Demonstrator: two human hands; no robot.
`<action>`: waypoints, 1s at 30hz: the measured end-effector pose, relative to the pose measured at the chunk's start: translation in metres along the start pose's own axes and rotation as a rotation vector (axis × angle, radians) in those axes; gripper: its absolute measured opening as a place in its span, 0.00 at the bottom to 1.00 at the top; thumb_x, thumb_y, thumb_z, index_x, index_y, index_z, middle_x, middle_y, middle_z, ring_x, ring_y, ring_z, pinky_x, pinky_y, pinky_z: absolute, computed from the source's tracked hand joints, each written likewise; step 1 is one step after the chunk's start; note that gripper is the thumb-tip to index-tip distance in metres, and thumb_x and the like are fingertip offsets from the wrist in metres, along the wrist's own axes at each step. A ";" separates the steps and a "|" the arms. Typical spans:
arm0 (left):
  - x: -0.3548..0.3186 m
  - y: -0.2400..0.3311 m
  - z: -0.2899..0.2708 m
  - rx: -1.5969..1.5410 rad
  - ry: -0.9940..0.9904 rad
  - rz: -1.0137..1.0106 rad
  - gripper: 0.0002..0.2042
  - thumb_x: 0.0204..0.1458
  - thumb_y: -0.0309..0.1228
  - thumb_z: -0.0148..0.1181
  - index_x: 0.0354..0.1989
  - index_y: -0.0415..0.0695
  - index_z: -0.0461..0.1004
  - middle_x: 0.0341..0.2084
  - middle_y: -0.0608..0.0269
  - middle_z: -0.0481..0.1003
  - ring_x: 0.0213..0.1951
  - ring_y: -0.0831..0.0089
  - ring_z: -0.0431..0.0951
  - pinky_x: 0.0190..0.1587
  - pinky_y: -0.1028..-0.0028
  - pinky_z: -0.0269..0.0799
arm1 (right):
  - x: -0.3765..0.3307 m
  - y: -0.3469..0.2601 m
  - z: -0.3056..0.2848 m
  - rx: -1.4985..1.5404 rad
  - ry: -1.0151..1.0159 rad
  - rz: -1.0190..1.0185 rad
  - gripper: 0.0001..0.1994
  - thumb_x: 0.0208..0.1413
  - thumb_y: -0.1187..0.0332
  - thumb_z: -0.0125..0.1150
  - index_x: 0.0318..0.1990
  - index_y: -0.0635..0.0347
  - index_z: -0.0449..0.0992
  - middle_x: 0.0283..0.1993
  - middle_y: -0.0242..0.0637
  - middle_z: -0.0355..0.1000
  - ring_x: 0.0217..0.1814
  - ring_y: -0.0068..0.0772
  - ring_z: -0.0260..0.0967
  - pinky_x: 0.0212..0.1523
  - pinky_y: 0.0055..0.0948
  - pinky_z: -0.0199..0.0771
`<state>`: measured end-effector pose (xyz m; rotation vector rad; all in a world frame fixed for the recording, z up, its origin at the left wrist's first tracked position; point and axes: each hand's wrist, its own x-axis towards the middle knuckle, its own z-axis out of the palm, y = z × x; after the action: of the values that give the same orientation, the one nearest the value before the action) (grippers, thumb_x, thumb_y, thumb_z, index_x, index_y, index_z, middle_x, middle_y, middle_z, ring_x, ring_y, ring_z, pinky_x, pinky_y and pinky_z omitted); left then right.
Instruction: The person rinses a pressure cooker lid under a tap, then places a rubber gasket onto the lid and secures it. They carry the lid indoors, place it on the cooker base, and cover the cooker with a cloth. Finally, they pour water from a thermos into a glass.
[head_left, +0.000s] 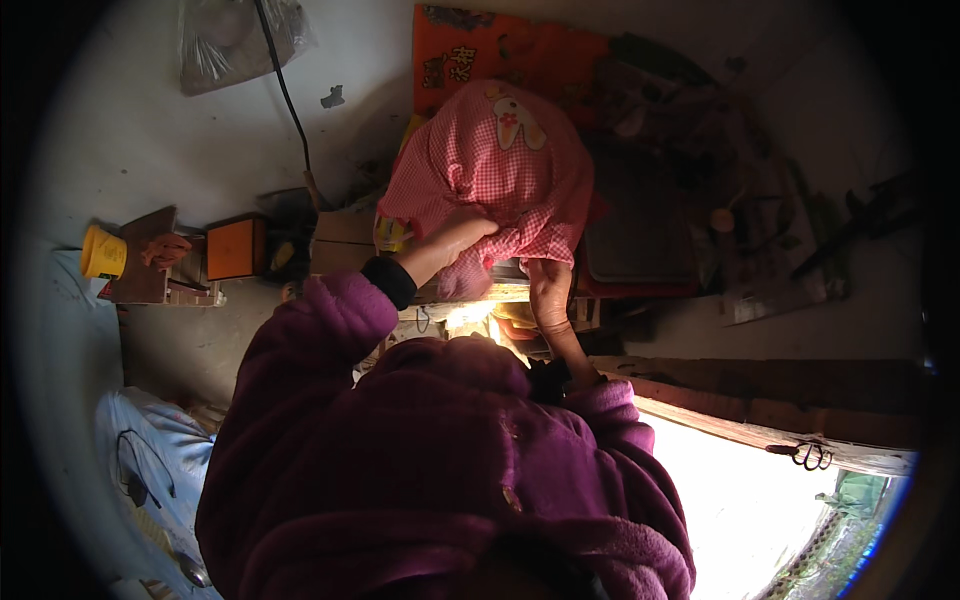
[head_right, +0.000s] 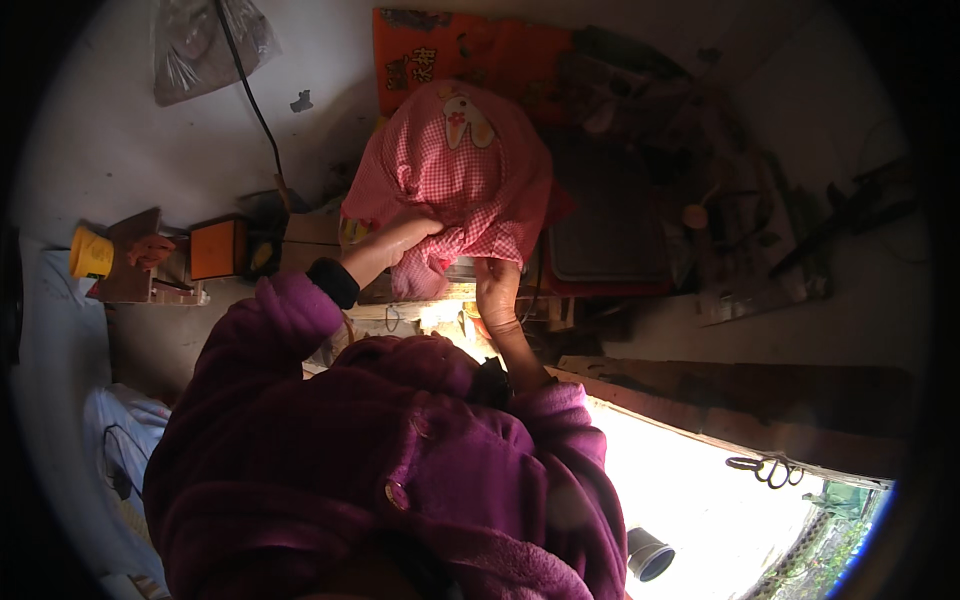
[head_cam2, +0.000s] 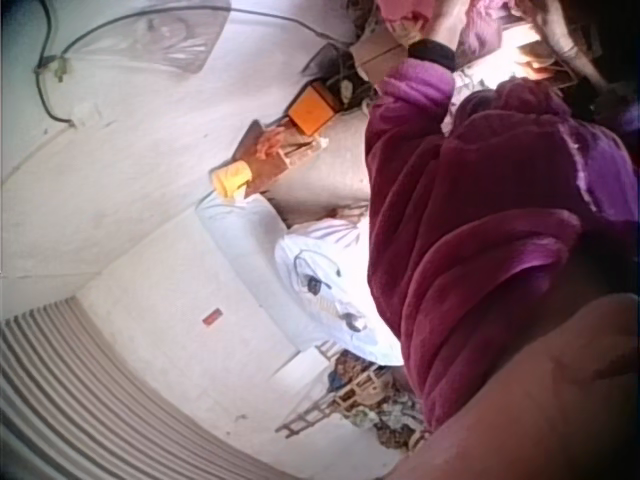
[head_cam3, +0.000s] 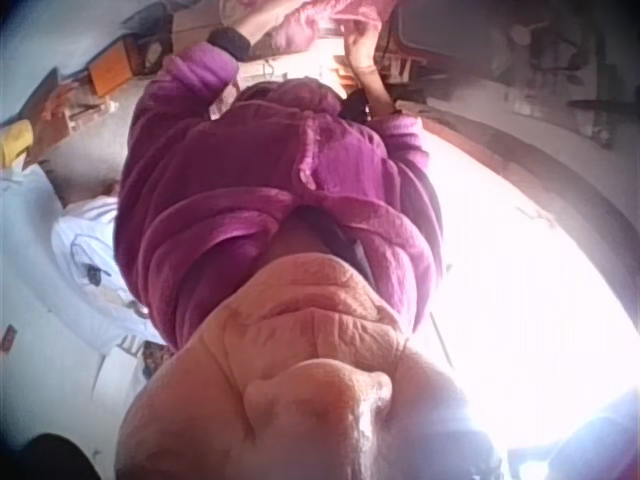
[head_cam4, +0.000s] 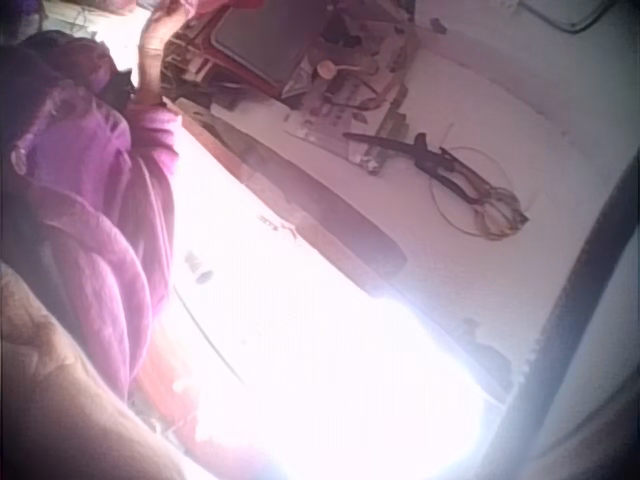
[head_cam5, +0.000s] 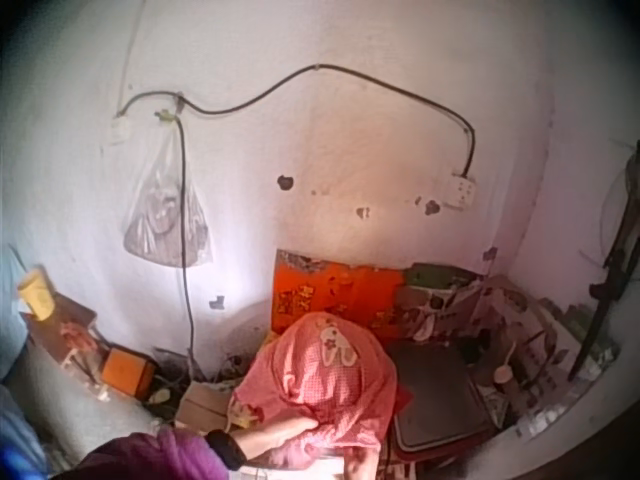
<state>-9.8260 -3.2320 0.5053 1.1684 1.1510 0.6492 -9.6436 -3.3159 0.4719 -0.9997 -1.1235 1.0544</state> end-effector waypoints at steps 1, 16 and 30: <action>0.003 -0.003 -0.004 -0.180 -0.083 0.011 0.09 0.48 0.30 0.57 0.29 0.35 0.77 0.27 0.63 0.77 0.30 0.75 0.74 0.33 0.71 0.68 | -0.001 0.001 0.002 0.043 0.030 0.005 0.12 0.59 0.79 0.51 0.50 0.64 0.70 0.46 0.34 0.72 0.45 0.24 0.67 0.47 0.25 0.67; -0.001 0.014 -0.026 0.094 -0.221 -0.242 0.16 0.50 0.37 0.60 0.42 0.39 0.77 0.40 0.64 0.76 0.45 0.75 0.70 0.49 0.72 0.63 | -0.005 -0.036 0.009 -0.028 -0.175 0.464 0.05 0.50 0.76 0.62 0.36 0.62 0.76 0.32 0.28 0.73 0.30 0.19 0.64 0.31 0.21 0.64; -0.114 0.004 -0.008 -0.166 -0.112 0.034 0.34 0.49 0.26 0.64 0.63 0.31 0.53 0.44 0.55 0.73 0.44 0.72 0.75 0.48 0.76 0.70 | -0.030 -0.054 -0.042 0.197 -0.234 0.650 0.15 0.43 0.76 0.57 0.43 0.69 0.72 0.41 0.36 0.72 0.45 0.27 0.67 0.49 0.21 0.64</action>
<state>-9.8709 -3.3277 0.5497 1.0712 0.9659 0.6836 -9.5987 -3.3599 0.5120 -1.1297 -0.8642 1.8048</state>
